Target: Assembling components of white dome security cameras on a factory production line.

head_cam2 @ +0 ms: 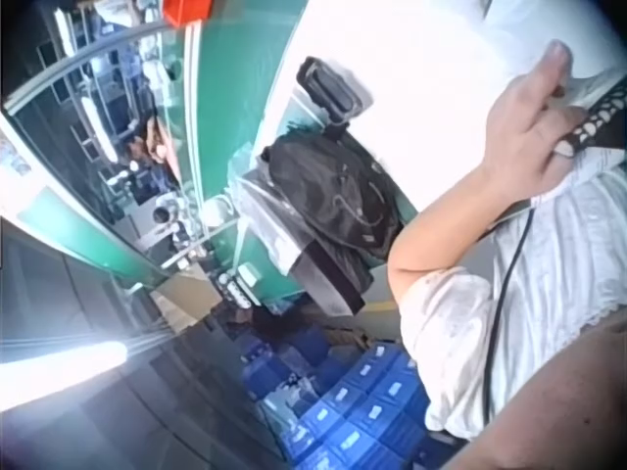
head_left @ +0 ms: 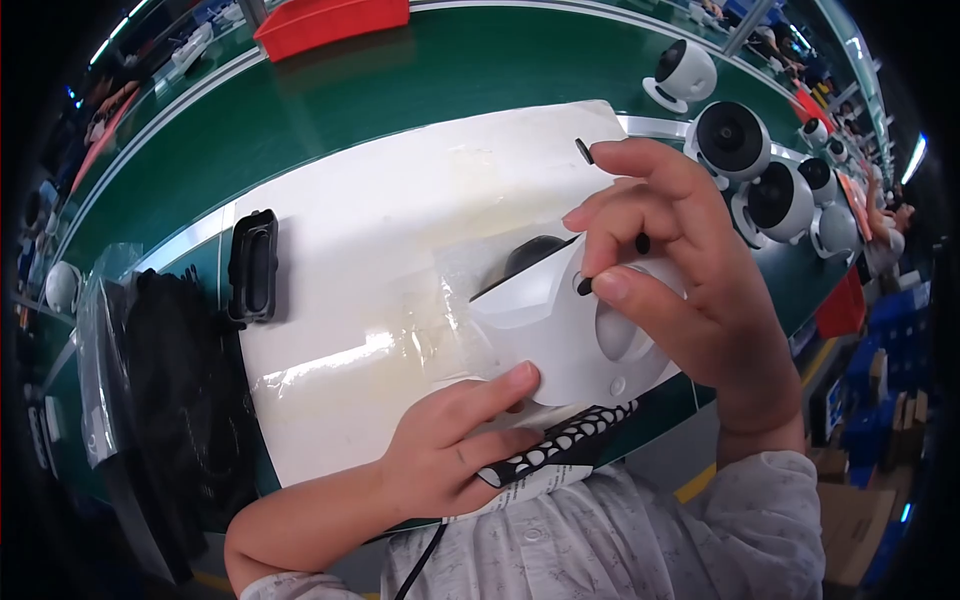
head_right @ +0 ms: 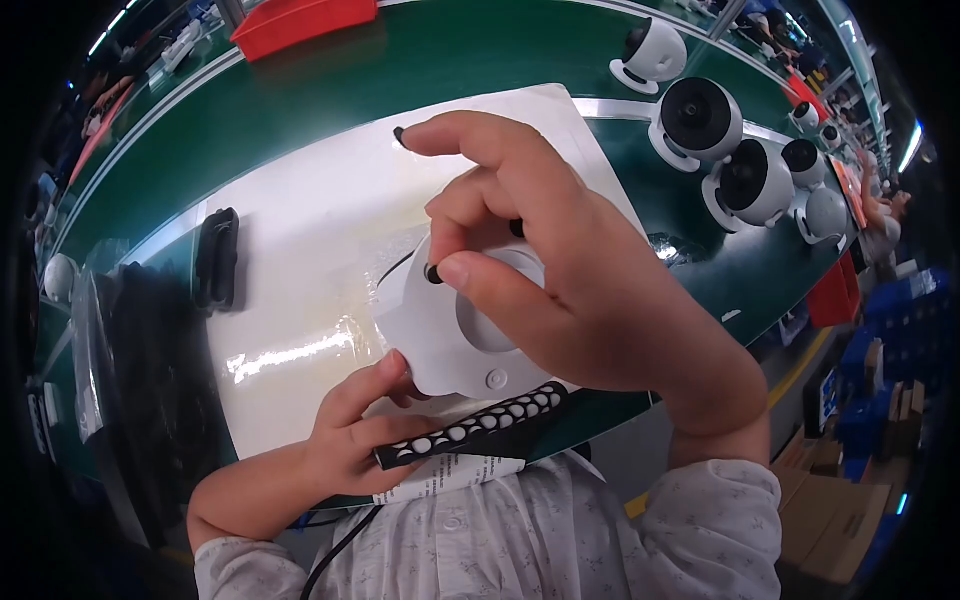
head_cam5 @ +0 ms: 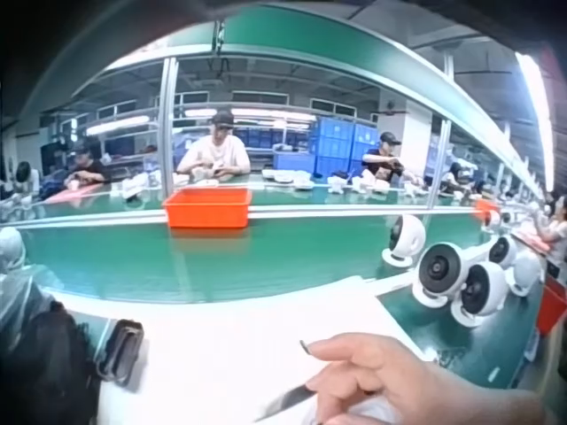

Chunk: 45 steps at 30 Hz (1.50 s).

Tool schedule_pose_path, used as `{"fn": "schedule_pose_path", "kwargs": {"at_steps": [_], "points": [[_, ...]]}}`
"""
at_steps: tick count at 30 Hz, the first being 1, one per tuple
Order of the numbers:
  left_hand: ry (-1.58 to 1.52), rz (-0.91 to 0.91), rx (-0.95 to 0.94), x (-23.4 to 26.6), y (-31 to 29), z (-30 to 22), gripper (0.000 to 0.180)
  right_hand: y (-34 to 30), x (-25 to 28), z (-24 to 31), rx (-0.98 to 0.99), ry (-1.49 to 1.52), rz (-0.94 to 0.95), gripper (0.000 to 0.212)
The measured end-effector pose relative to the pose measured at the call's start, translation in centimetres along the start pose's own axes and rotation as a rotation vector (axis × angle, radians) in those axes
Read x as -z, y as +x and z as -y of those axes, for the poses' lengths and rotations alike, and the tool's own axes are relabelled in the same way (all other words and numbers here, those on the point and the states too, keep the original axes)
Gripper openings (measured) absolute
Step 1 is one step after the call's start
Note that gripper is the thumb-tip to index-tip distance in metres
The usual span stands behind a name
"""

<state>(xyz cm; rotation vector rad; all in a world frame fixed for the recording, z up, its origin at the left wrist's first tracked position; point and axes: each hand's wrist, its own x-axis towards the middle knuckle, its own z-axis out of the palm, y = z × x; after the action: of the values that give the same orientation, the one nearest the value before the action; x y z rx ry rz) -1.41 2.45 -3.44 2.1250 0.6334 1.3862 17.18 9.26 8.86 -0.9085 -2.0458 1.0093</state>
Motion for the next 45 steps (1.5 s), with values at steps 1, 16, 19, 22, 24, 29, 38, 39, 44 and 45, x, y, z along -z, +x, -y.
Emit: {"fn": "schedule_pose_path", "kwargs": {"at_steps": [1,16,19,22,24,29,38,39,44,45], "points": [[0.000,-0.002,0.001,0.0,0.0,0.0,0.025,-0.1,0.1,0.3,-0.028,-0.031,-0.018,0.050],[-0.008,0.020,0.052,-0.2,0.1,-0.4,0.025,-5.2,-0.6,-1.2,0.125,-0.434,-0.149,0.009],[-0.015,-0.005,0.070,-0.4,0.0,-0.6,0.027,-5.9,-0.9,-1.5,0.074,-0.304,-0.124,0.014],[-0.022,0.022,0.081,-0.2,0.1,-0.4,0.027,-6.1,-1.1,-1.4,0.043,-0.287,-0.104,0.022],[-0.035,0.027,0.083,-0.3,0.1,-0.4,0.027,-6.2,-1.0,-1.3,0.048,-0.313,-0.100,0.021],[-0.036,0.009,0.119,-0.6,0.2,-0.7,0.025,-6.7,-0.9,-1.2,0.131,-0.564,-0.096,0.018],[-0.074,-0.011,0.145,-0.6,0.5,-1.5,0.024,-9.2,-2.6,1.2,0.043,-0.929,0.021,0.032],[-0.075,-0.009,0.145,-0.7,0.5,-1.5,0.024,-9.4,-2.8,1.3,0.041,-0.929,0.020,0.032],[-0.070,-0.040,0.119,-0.9,0.6,-1.7,0.022,-10.3,-3.7,-0.1,0.105,-0.588,-0.280,0.030],[-0.070,-0.037,0.120,-0.9,0.6,-1.7,0.022,-10.3,-3.8,-0.5,0.103,-0.586,-0.282,0.030]]}}
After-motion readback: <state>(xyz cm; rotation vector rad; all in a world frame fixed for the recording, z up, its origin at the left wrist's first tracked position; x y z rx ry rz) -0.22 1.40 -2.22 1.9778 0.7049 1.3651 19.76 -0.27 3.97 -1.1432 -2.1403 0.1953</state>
